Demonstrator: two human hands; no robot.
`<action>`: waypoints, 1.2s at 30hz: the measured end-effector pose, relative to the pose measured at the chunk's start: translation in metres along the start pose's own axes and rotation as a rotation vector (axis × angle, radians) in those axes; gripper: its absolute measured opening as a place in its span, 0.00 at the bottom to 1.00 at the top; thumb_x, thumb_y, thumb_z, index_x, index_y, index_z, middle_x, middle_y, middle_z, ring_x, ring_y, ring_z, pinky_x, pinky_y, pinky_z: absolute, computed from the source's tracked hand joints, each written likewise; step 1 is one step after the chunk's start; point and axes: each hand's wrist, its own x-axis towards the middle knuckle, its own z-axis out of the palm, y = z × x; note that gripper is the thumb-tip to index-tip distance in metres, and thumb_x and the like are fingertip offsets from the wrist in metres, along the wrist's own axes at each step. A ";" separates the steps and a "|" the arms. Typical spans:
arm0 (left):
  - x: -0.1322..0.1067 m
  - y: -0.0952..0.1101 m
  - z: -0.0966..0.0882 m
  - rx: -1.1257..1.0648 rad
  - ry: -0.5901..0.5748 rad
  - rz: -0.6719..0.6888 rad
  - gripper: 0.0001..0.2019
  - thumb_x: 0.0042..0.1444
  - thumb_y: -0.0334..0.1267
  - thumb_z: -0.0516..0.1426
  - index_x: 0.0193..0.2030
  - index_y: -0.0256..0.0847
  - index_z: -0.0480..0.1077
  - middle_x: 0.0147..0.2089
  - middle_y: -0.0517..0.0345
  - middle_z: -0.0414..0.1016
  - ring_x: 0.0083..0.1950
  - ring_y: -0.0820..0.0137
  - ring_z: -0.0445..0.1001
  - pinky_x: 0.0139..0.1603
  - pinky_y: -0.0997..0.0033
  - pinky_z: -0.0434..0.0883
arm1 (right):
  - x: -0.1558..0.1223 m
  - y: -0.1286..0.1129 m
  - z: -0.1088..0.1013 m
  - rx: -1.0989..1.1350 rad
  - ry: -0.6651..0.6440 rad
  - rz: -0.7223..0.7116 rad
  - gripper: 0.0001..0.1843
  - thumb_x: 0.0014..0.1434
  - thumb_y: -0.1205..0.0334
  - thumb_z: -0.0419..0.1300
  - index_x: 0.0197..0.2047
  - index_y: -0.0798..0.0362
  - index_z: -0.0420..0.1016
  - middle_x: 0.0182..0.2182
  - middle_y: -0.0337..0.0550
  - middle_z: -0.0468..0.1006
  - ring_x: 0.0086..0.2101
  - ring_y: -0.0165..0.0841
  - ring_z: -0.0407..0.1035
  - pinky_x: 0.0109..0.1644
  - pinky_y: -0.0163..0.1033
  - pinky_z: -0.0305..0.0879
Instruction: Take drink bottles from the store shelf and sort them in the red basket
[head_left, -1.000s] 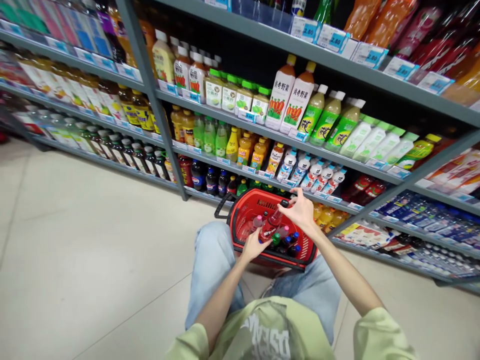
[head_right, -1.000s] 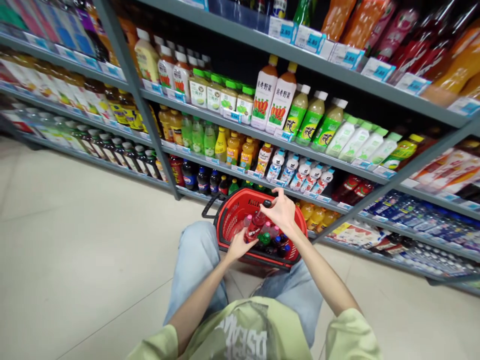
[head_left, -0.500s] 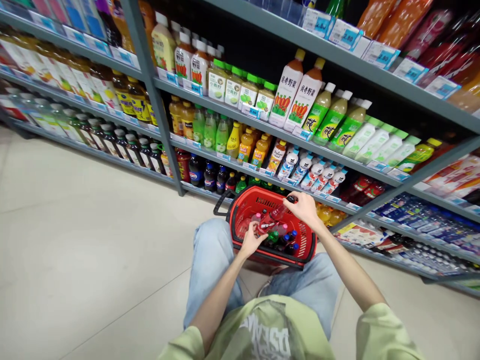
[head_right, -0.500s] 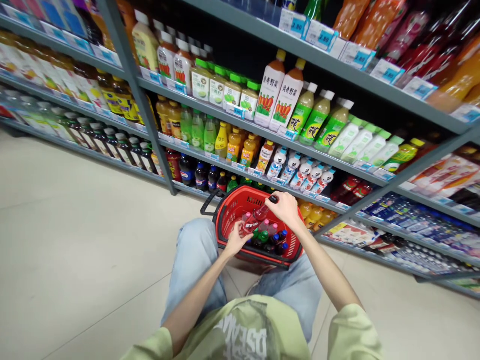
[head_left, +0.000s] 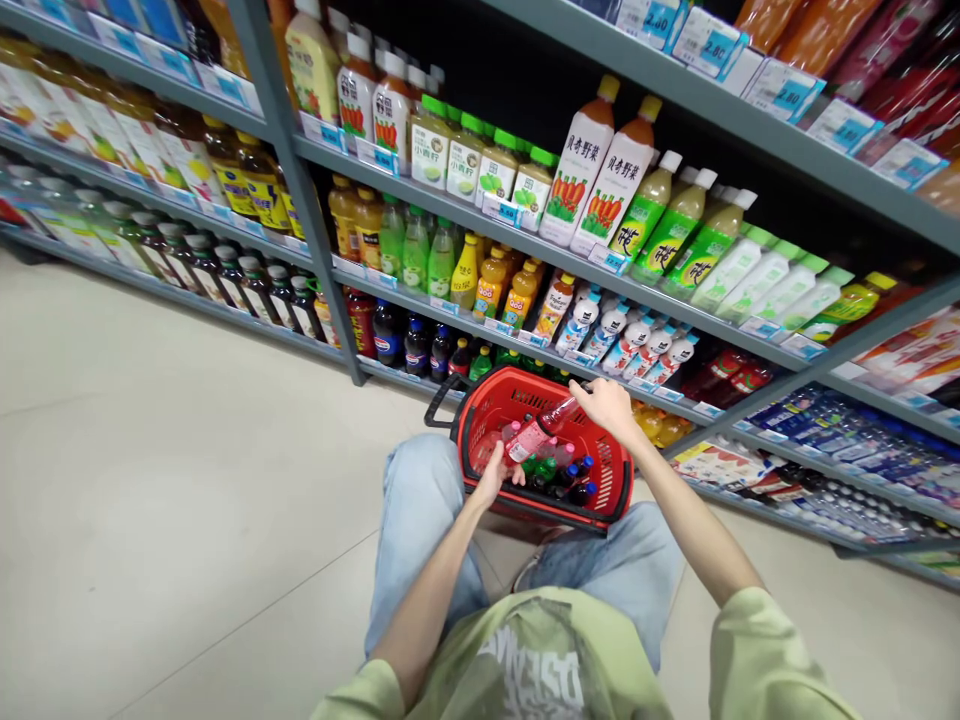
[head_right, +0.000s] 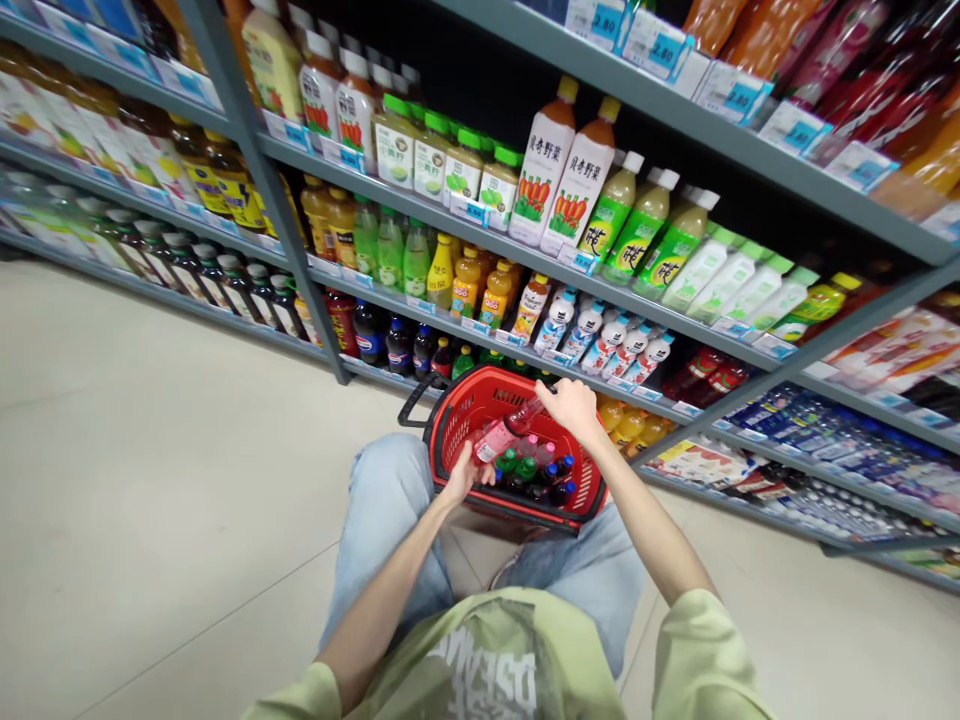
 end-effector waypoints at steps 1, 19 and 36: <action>0.001 -0.002 0.000 -0.018 0.013 -0.001 0.42 0.60 0.70 0.24 0.23 0.43 0.63 0.16 0.57 0.58 0.26 0.65 0.71 0.42 0.61 0.74 | 0.000 0.000 0.001 0.005 -0.010 -0.002 0.32 0.66 0.38 0.49 0.31 0.54 0.82 0.31 0.57 0.83 0.37 0.45 0.79 0.41 0.41 0.67; 0.005 -0.014 0.001 -0.176 0.039 0.007 0.44 0.54 0.80 0.32 0.14 0.43 0.61 0.15 0.57 0.58 0.23 0.68 0.66 0.35 0.67 0.70 | 0.000 -0.018 -0.002 -0.033 -0.078 -0.035 0.38 0.67 0.33 0.43 0.34 0.55 0.81 0.35 0.59 0.83 0.40 0.46 0.78 0.41 0.40 0.65; 0.019 -0.036 -0.003 -0.283 0.246 0.169 0.41 0.55 0.69 0.59 0.65 0.42 0.58 0.63 0.41 0.68 0.52 0.59 0.75 0.40 0.65 0.78 | 0.007 0.012 0.020 0.080 -0.102 -0.036 0.29 0.64 0.34 0.51 0.39 0.52 0.77 0.38 0.58 0.83 0.43 0.52 0.78 0.42 0.46 0.67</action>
